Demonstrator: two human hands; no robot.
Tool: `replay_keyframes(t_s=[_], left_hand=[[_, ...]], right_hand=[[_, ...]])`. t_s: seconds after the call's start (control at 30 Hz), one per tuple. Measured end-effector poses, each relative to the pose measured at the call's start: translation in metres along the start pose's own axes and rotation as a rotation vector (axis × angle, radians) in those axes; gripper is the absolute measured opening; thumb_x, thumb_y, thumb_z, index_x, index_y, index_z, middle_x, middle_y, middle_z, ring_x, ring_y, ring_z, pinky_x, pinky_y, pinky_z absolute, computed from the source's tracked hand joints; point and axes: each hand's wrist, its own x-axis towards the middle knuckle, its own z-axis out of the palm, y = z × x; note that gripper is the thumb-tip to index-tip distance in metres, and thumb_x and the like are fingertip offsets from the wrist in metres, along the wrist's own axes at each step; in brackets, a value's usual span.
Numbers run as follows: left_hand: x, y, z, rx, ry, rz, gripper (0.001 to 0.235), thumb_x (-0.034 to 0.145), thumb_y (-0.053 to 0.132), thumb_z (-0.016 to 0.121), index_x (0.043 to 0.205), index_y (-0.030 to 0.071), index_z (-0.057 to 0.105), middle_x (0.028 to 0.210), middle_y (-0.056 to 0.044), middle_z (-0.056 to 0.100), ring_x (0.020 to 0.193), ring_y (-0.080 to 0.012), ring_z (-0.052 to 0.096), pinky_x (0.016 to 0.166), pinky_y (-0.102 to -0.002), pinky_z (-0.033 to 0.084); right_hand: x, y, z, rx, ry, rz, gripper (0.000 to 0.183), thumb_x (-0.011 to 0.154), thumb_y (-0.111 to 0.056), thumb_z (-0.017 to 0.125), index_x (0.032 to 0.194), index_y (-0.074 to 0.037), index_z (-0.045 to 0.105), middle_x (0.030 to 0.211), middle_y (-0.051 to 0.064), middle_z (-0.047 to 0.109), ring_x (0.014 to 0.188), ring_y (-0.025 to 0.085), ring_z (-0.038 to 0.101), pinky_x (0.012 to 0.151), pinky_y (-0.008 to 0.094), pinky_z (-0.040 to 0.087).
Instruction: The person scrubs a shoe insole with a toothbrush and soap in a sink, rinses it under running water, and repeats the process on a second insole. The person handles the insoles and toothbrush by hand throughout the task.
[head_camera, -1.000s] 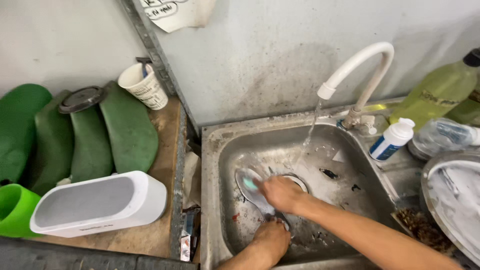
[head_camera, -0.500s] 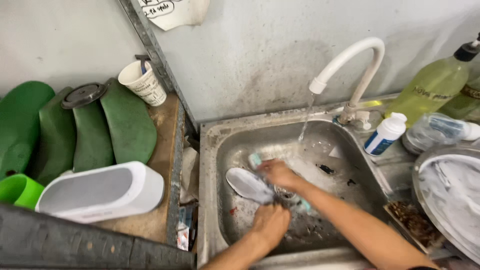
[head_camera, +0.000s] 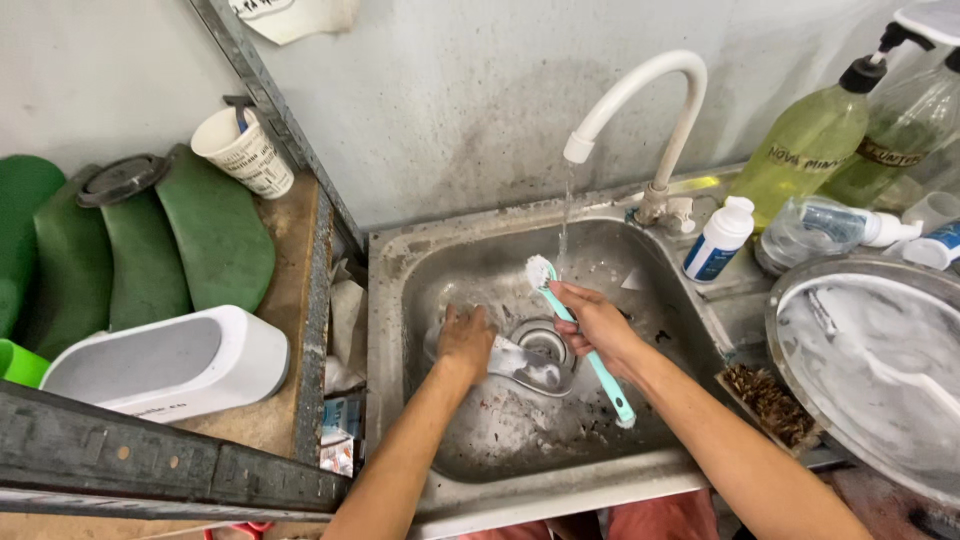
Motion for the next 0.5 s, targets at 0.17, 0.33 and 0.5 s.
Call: replay_keyframes(t_s=[0.17,0.33,0.5], left_hand=[[0.005,0.001,0.017,-0.083,-0.036,-0.166,0.069,0.077,0.027,0.070,0.133,-0.003,0.044,0.124,-0.022,0.044,0.114,-0.0416,0.049,0.084,-0.059,0.044],[-0.011,0.021,0.018,-0.195,-0.031,-0.553,0.086,0.086,0.045,0.059,0.143,-0.008,0.023,0.128,-0.028,0.037,0.105,-0.0446,0.054,0.065,-0.056,0.051],[-0.055,0.031,-0.008,-0.472,-0.154,-0.398,0.096,0.086,0.049,0.059,0.140,-0.018,0.017,0.130,-0.029,0.034,0.117,-0.0453,0.048,0.089,-0.052,0.047]], right_hand=[[0.000,-0.001,-0.004,0.097,0.015,-0.048,0.045,0.098,-0.027,0.042,0.133,0.001,0.045,0.053,0.000,0.027,0.033,0.004,0.022,0.026,0.016,0.020],[0.005,0.008,-0.007,-0.020,0.060,-0.032,0.041,0.096,-0.035,0.048,0.129,-0.010,0.053,0.052,0.002,0.032,0.036,0.008,0.028,0.029,0.017,0.021],[-0.005,0.018,0.006,-0.717,-0.046,-0.095,0.037,0.094,-0.027,0.048,0.120,-0.007,0.065,0.060,0.013,0.062,0.048,0.022,0.049,0.044,0.033,0.041]])
